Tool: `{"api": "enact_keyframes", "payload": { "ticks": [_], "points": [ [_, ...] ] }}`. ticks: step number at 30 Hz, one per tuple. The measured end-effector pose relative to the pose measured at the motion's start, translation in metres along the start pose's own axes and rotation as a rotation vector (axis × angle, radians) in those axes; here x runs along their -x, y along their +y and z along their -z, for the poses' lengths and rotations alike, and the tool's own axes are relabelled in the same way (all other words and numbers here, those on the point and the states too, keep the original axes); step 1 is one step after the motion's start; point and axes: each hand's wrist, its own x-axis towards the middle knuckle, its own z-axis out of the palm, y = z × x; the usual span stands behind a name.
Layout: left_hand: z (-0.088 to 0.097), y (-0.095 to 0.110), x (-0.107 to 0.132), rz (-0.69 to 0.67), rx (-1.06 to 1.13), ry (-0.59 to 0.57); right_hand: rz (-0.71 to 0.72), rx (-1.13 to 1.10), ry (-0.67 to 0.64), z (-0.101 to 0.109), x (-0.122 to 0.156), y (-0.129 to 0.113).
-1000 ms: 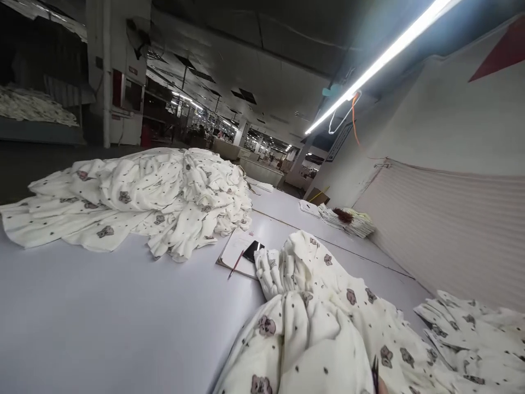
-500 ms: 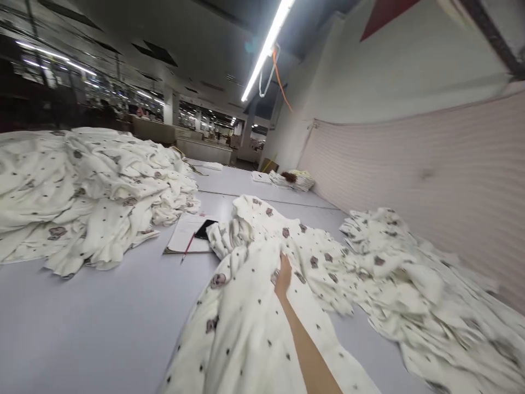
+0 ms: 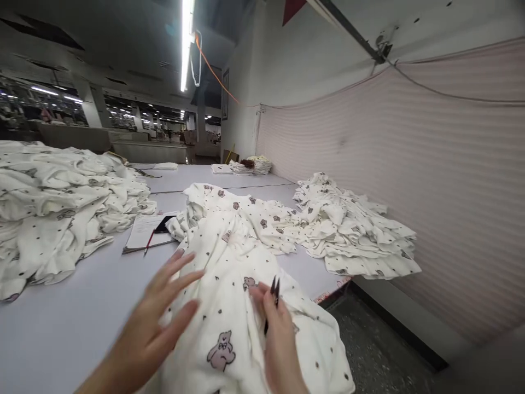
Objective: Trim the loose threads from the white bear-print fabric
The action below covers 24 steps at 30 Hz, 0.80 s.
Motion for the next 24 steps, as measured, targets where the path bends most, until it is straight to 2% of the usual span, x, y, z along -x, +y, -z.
{"api": "enact_keyframes", "payload": {
  "ticks": [1,2,5,7,10,14,17,20,22,24],
  "points": [
    [-0.026,-0.003,-0.016,-0.036,-0.031,-0.117,-0.005,0.012,-0.002,-0.004,0.005,0.012],
    [-0.055,-0.009,-0.031,-0.022,-0.096,-0.176,0.020,0.039,0.006,-0.010,0.006,0.024],
    [-0.134,-0.038,-0.064,0.020,-0.147,-0.186,0.167,0.224,0.045,-0.031,-0.014,0.059],
    [-0.168,-0.060,-0.079,0.023,-0.133,-0.155,0.271,0.382,0.040,-0.047,-0.037,0.075],
    [-0.191,-0.085,-0.104,0.028,-0.088,-0.107,0.391,0.550,-0.029,-0.073,-0.079,0.084],
    [-0.201,-0.094,-0.134,0.051,0.000,-0.053,0.418,0.537,-0.091,-0.098,-0.132,0.078],
    [-0.198,-0.094,-0.140,0.053,0.081,-0.042,0.371,0.442,-0.092,-0.090,-0.137,0.066],
    [-0.180,-0.098,-0.129,0.042,0.180,-0.059,0.290,0.336,-0.026,-0.056,-0.104,0.050],
    [-0.156,-0.100,-0.115,0.032,0.255,-0.077,0.242,0.277,0.012,-0.027,-0.069,0.041],
    [-0.122,-0.097,-0.098,0.039,0.332,-0.074,0.181,0.174,0.005,-0.004,-0.037,0.038]
  ]
}}
